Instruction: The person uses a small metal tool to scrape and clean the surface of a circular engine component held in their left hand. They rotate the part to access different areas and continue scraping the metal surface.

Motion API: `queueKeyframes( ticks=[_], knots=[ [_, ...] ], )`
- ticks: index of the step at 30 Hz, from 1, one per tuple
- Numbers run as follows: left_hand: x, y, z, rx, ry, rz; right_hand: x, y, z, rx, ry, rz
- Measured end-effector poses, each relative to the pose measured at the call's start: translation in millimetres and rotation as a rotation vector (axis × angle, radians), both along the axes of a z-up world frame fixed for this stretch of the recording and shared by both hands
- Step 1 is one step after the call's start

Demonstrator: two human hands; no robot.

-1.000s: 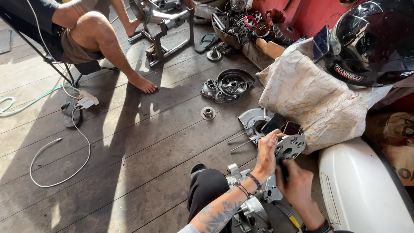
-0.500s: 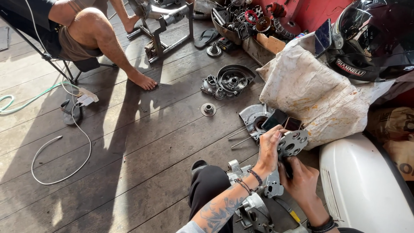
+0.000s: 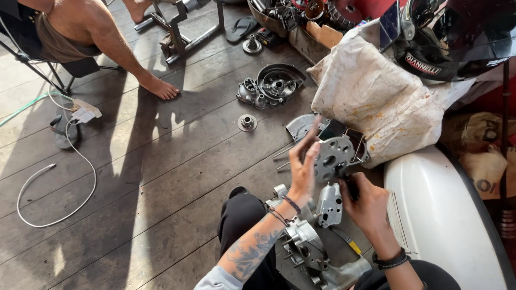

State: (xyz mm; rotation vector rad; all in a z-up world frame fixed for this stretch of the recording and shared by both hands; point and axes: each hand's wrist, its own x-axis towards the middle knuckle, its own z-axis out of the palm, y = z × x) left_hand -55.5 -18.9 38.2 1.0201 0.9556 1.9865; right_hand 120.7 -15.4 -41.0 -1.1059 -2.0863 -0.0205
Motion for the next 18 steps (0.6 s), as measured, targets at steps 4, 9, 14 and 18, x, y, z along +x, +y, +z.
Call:
queueKeyframes(
  ticks=[4,9,14,18],
  knots=[
    [-11.7,-3.7,-24.4,0.089,-0.027,0.029,-13.6,-3.8,6.2,0.008,0.035,0.057],
    [-25.0,10.2,-48.9,0.314,-0.063,0.052,-21.6,2.3,9.2,0.057,0.157,0.122],
    [-24.2,7.0,-66.4,0.192,-0.229,-0.014,-18.2,-1.2,11.2,0.062,0.317,0.149],
    [-3.9,4.9,-46.3,0.035,-0.362,-0.103,-18.5,-10.4,11.0,0.048,0.209,0.169]
  ],
)
